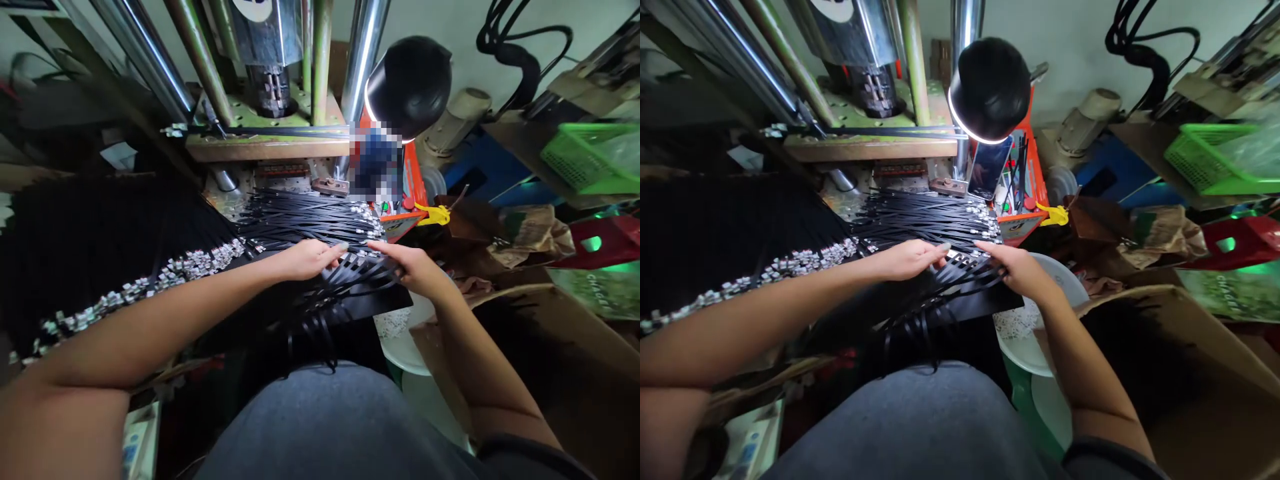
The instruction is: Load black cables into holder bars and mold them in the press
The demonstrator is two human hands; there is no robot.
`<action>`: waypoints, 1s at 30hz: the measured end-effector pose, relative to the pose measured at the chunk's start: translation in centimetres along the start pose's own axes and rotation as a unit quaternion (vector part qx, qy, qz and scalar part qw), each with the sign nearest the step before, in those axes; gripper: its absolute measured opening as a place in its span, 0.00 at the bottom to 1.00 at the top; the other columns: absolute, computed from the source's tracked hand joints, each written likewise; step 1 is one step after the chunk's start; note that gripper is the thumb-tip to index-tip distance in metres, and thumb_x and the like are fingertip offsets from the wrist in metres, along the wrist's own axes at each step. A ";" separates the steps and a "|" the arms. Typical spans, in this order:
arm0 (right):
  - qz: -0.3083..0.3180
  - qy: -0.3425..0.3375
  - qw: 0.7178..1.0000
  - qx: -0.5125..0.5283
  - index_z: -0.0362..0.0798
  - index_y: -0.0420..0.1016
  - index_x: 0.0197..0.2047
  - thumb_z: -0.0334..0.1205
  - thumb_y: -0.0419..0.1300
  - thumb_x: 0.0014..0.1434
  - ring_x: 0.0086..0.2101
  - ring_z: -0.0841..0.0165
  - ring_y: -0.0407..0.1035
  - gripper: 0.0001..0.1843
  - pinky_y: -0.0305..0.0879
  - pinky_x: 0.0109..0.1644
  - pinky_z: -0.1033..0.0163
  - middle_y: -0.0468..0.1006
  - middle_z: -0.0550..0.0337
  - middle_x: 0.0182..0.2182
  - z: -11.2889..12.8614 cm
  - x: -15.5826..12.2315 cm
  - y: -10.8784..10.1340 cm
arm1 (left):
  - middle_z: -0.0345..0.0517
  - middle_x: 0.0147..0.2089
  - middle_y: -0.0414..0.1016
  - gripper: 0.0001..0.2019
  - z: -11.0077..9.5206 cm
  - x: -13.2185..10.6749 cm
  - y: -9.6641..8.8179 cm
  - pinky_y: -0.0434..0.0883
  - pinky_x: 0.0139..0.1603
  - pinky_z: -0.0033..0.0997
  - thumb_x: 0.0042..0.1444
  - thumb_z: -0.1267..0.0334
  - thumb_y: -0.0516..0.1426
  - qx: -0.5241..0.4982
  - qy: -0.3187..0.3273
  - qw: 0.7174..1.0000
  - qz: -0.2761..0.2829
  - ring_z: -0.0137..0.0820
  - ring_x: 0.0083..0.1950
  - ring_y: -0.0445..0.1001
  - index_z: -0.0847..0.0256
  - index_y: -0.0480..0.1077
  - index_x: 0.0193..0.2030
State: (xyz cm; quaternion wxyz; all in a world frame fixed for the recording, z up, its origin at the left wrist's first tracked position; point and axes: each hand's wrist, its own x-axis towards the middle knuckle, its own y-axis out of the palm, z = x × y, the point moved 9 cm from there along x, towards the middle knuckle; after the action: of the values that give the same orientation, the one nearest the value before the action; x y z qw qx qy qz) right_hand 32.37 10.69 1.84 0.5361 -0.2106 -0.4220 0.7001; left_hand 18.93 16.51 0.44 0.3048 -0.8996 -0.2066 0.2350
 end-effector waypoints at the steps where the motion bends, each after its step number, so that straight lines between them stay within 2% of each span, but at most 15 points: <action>1: 0.015 -0.025 1.000 -0.006 0.49 0.66 0.65 0.29 0.54 0.60 0.57 0.60 0.69 0.30 0.67 0.62 0.53 0.72 0.51 0.60 1.0 0.3 0.7 | 0.45 0.32 0.75 0.32 -0.3 -0.8 1.4 0.67 0.39 0.30 0.69 0.42 0.40 -0.076 -0.016 0.995 0.066 0.32 0.34 0.71 0.62 0.76 0.36; 3: 0.032 -0.070 0.997 -0.023 0.47 0.71 0.61 0.30 0.55 0.60 0.56 0.59 0.70 0.25 0.68 0.61 0.52 0.74 0.48 0.58 2.8 1.2 1.9 | 0.42 0.31 0.74 0.26 -1.6 -2.5 3.2 0.66 0.35 0.28 0.63 0.39 0.50 -0.178 -0.015 0.971 0.156 0.31 0.32 0.71 0.61 0.75 0.37; 4: 0.012 -0.071 0.997 -0.032 0.46 0.73 0.58 0.31 0.56 0.60 0.53 0.59 0.72 0.22 0.70 0.59 0.52 0.76 0.48 0.55 3.1 1.8 1.7 | 0.41 0.32 0.74 0.21 -2.3 -3.0 3.1 0.66 0.34 0.27 0.60 0.43 0.56 -0.193 0.004 0.967 0.166 0.31 0.32 0.71 0.61 0.74 0.39; 6: -0.059 -0.029 0.996 -0.054 0.47 0.75 0.53 0.28 0.57 0.58 0.49 0.59 0.74 0.20 0.72 0.55 0.54 0.79 0.50 0.49 2.4 3.0 0.0 | 0.40 0.35 0.75 0.13 -2.7 -3.3 1.3 0.68 0.36 0.27 0.56 0.55 0.60 -0.141 0.038 0.981 0.124 0.32 0.35 0.73 0.61 0.73 0.43; 8: -0.092 0.019 0.992 -0.090 0.46 0.73 0.54 0.24 0.56 0.55 0.49 0.59 0.74 0.24 0.71 0.56 0.54 0.79 0.50 0.49 0.9 4.5 -1.8 | 0.44 0.43 0.77 0.14 -1.8 -3.0 -1.8 0.70 0.45 0.30 0.57 0.60 0.58 0.004 0.042 0.999 0.031 0.36 0.42 0.75 0.61 0.72 0.50; 10: -0.037 0.024 0.988 -0.146 0.44 0.71 0.58 0.24 0.60 0.53 0.54 0.54 0.71 0.28 0.67 0.59 0.49 0.75 0.45 0.54 0.0 6.7 -1.7 | 0.55 0.56 0.73 0.29 0.1 -2.2 -4.5 0.68 0.57 0.42 0.56 0.56 0.62 0.183 0.000 0.982 -0.054 0.45 0.55 0.72 0.63 0.65 0.62; 12: 0.041 -0.004 0.981 -0.188 0.41 0.67 0.62 0.32 0.68 0.51 0.60 0.48 0.63 0.34 0.62 0.64 0.44 0.68 0.39 0.61 -0.2 9.5 -0.1 | 0.69 0.70 0.55 0.52 2.4 -0.9 -5.9 0.59 0.67 0.57 0.47 0.48 0.69 0.314 -0.058 0.944 -0.082 0.57 0.69 0.58 0.67 0.49 0.72; 13: 0.067 -0.021 0.979 -0.193 0.40 0.65 0.64 0.38 0.71 0.51 0.63 0.47 0.59 0.39 0.59 0.66 0.43 0.64 0.37 0.64 0.0 11.0 0.9 | 0.71 0.74 0.43 0.61 3.5 0.0 -6.1 0.52 0.69 0.63 0.42 0.44 0.70 0.355 -0.074 0.929 -0.073 0.61 0.73 0.47 0.69 0.42 0.74; 15: 0.095 -0.029 0.978 -0.182 0.40 0.60 0.67 0.49 0.69 0.56 0.65 0.51 0.56 0.41 0.57 0.67 0.47 0.60 0.37 0.66 0.2 14.2 2.8 | 0.67 0.76 0.27 0.68 5.4 1.9 -6.1 0.41 0.71 0.67 0.38 0.39 0.70 0.391 -0.078 0.916 -0.044 0.62 0.75 0.31 0.70 0.36 0.75; 17: 0.097 -0.003 0.979 -0.178 0.38 0.58 0.67 0.55 0.61 0.63 0.63 0.54 0.60 0.39 0.60 0.65 0.51 0.63 0.37 0.64 -0.2 17.0 4.3 | 0.65 0.76 0.22 0.70 6.9 3.5 -6.7 0.37 0.72 0.66 0.39 0.34 0.68 0.390 -0.069 0.917 -0.038 0.60 0.76 0.26 0.71 0.33 0.75; 19: 0.092 0.033 0.976 -0.195 0.35 0.59 0.66 0.59 0.55 0.66 0.61 0.51 0.63 0.38 0.61 0.63 0.48 0.67 0.34 0.61 -1.1 18.5 5.1 | 0.67 0.76 0.24 0.71 8.3 4.5 -7.9 0.37 0.73 0.64 0.38 0.30 0.65 0.373 -0.077 0.923 -0.050 0.59 0.76 0.25 0.74 0.32 0.75; 22: 0.099 0.050 0.971 -0.211 0.35 0.62 0.64 0.64 0.53 0.65 0.59 0.45 0.64 0.41 0.59 0.62 0.44 0.68 0.31 0.59 -1.6 18.6 5.6 | 0.71 0.76 0.33 0.71 10.0 4.8 -8.8 0.36 0.73 0.62 0.38 0.27 0.62 0.348 -0.080 0.933 -0.055 0.60 0.76 0.28 0.76 0.35 0.74; 25: 0.125 0.027 0.967 -0.220 0.39 0.61 0.65 0.69 0.59 0.57 0.57 0.45 0.65 0.47 0.58 0.62 0.43 0.69 0.34 0.58 -1.0 17.2 5.6 | 0.72 0.70 0.55 0.60 9.5 4.2 -8.7 0.38 0.73 0.61 0.45 0.30 0.60 0.364 -0.033 0.928 -0.068 0.58 0.73 0.48 0.73 0.47 0.72; 28: 0.146 0.001 0.960 -0.241 0.40 0.61 0.64 0.61 0.72 0.46 0.55 0.44 0.65 0.51 0.59 0.60 0.44 0.70 0.36 0.56 -0.1 15.9 5.5 | 0.64 0.56 0.71 0.43 7.8 3.5 -8.5 0.54 0.68 0.56 0.51 0.35 0.60 0.401 -0.003 0.910 -0.102 0.53 0.60 0.69 0.70 0.64 0.62; 30: 0.148 0.009 0.959 -0.240 0.40 0.65 0.59 0.51 0.73 0.48 0.54 0.46 0.67 0.42 0.63 0.58 0.47 0.72 0.39 0.54 -0.4 15.3 5.0 | 0.61 0.51 0.74 0.34 6.5 3.5 -8.4 0.64 0.61 0.51 0.53 0.39 0.61 0.410 -0.004 0.904 -0.120 0.52 0.54 0.73 0.69 0.69 0.54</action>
State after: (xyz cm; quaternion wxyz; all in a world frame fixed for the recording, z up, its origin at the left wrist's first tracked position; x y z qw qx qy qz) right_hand 24.64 24.64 -0.03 0.3640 -0.3990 -0.5368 0.6482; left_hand 16.33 27.36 0.26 0.6721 -0.6625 -0.1993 0.2638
